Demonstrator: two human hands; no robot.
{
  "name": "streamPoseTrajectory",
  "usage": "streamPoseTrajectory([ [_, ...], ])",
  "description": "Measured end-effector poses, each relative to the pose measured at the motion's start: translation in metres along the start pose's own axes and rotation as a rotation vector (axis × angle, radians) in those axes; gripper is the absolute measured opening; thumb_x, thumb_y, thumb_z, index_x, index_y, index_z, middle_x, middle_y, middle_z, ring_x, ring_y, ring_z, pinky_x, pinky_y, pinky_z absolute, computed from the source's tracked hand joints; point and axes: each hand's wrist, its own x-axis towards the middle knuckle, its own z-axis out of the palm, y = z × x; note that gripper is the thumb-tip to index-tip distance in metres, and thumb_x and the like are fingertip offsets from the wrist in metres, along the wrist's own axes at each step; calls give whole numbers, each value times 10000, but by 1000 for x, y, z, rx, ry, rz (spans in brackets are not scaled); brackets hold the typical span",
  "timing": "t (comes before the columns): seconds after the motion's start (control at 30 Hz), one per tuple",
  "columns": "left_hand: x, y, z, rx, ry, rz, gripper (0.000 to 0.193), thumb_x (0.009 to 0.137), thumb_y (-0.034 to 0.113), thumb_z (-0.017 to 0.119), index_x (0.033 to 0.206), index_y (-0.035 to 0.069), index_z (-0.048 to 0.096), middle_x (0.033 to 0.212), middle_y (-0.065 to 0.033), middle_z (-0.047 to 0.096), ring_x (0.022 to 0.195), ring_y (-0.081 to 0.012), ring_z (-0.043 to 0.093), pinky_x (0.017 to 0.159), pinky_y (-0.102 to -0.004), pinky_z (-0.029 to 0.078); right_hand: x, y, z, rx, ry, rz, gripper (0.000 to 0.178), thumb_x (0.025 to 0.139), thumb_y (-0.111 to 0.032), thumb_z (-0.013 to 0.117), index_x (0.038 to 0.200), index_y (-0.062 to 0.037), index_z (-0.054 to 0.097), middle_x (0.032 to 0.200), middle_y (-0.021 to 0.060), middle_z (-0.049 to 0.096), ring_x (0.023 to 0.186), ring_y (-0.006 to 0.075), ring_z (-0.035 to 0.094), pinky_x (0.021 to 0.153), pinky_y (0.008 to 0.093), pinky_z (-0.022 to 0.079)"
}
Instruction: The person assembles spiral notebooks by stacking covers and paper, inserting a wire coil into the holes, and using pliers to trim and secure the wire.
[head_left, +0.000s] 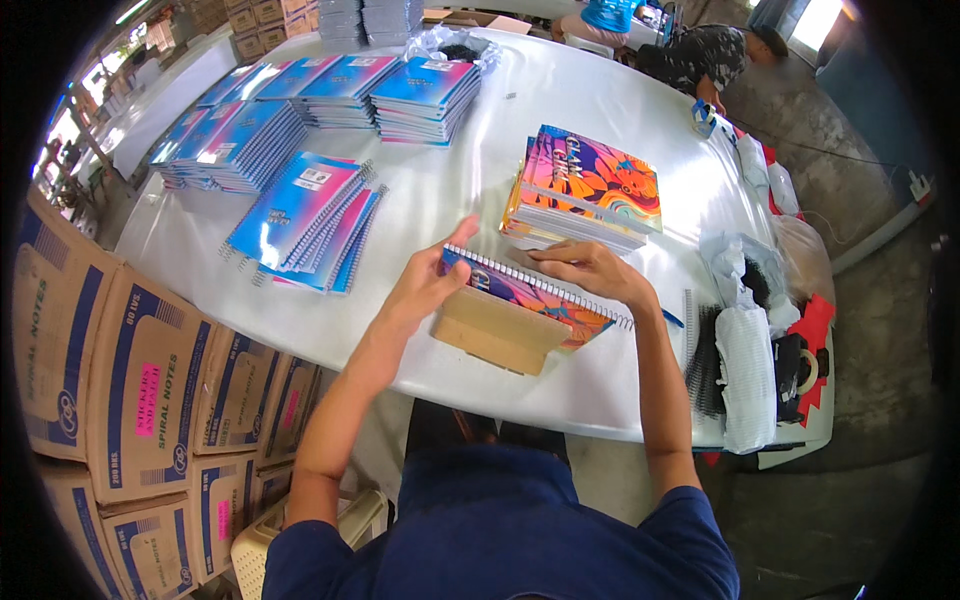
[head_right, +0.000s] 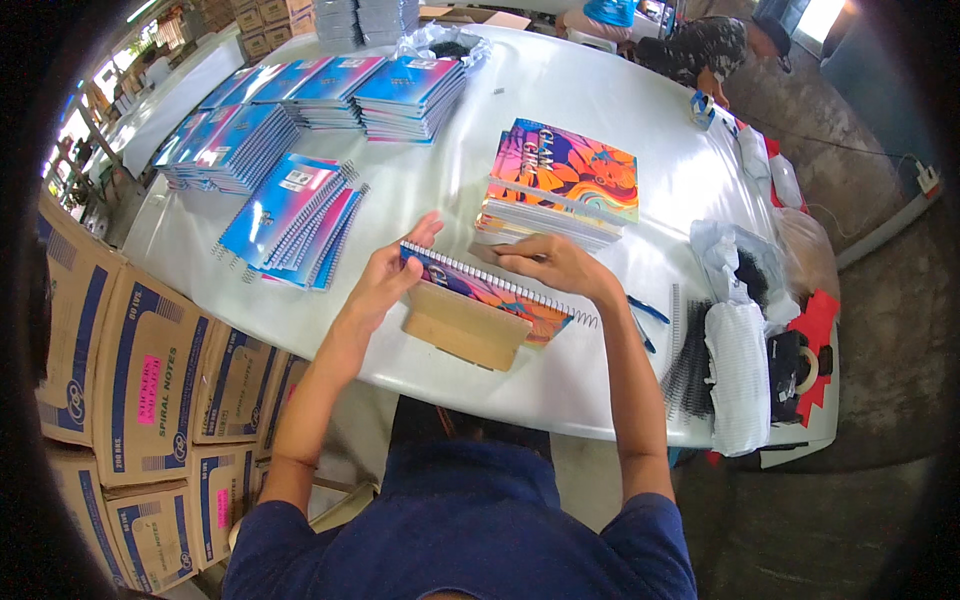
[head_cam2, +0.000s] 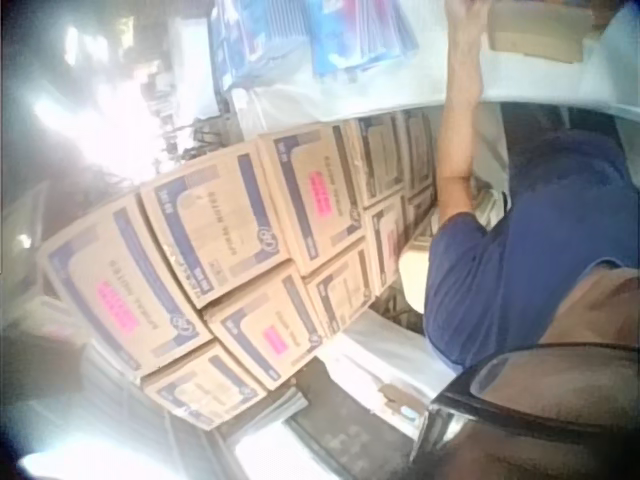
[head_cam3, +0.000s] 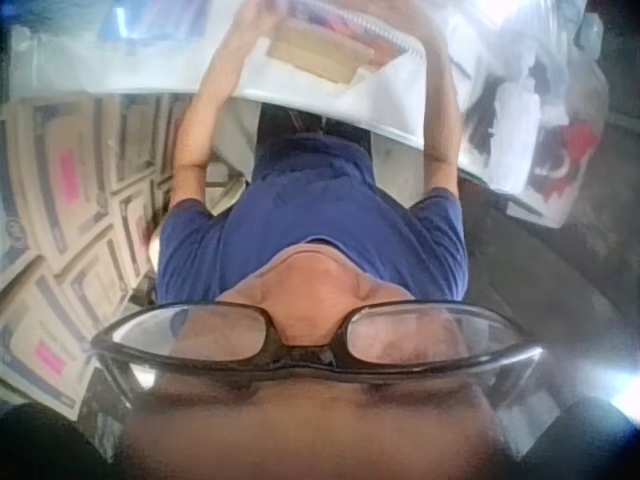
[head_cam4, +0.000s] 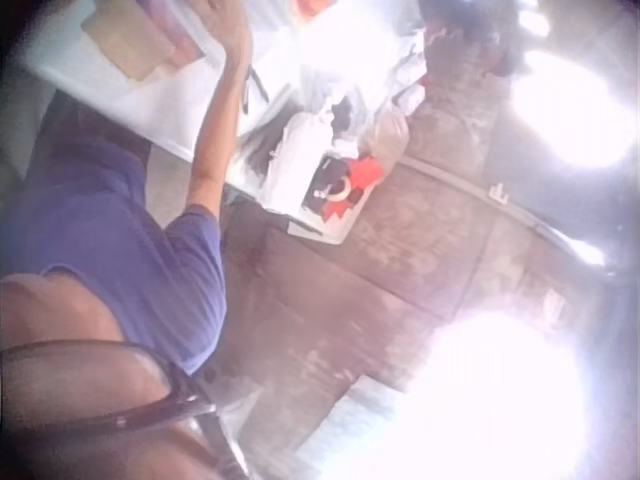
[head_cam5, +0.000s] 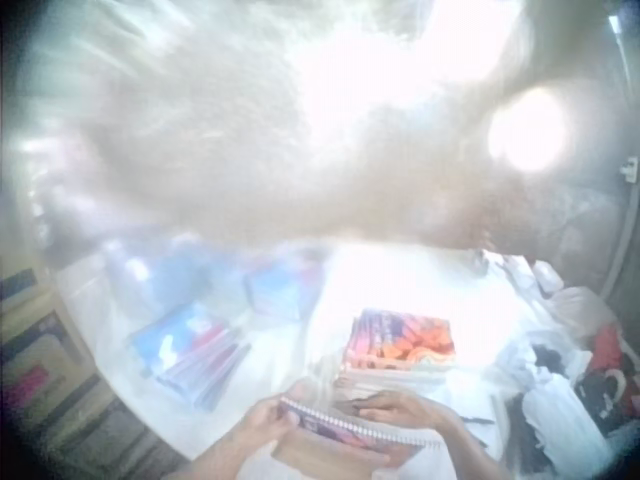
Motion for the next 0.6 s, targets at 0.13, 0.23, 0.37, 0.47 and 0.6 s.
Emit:
streamPoseTrajectory([
  [0.13, 17, 18, 0, -20, -46, -9, 577, 934, 451, 588, 1274, -15, 588, 1188, -119, 659, 1098, -152, 594, 941, -269, 430, -57, 44, 24, -434, 172, -88, 397, 796, -261, 726, 1144, -73, 686, 1197, 194, 619, 1067, 367, 578, 915, 425, 464],
  [0.23, 23, 85, 4, 276, 233, 198, 514, 976, 405, 528, 1249, -25, 602, 1232, -131, 637, 1132, -180, 594, 980, -294, 431, -94, 58, 52, -590, 283, 72, 553, 779, -301, 742, 1290, -157, 584, 1396, 235, 433, 1274, 397, 413, 1040, 521, 333],
  [0.37, 7, 150, 5, 193, 385, 519, 578, 958, 474, 513, 1262, -12, 594, 1330, -170, 563, 1245, -272, 532, 986, -356, 449, -151, 66, 28, -798, 559, 398, 624, 870, -350, 644, 1414, -125, 435, 1382, 253, 439, 1312, 407, 382, 1075, 551, 283],
  [0.47, -29, 113, 6, 545, -65, 317, 500, 893, 247, 641, 1326, 17, 548, 1374, -141, 536, 1295, -260, 487, 1024, -388, 420, -180, 103, 34, -998, 574, 607, 617, 887, -356, 610, 1414, -94, 426, 1350, 257, 458, 1287, 405, 403, 1046, 538, 314],
  [0.6, -46, 52, 74, 875, -255, 312, 590, 835, -42, 608, 1398, 78, 479, 1408, -101, 514, 1345, -290, 434, 1118, -404, 320, -163, 89, 34, -990, 621, 557, 470, 903, -253, 565, 1318, -49, 480, 1201, 256, 513, 1125, 380, 488, 965, 544, 359],
])
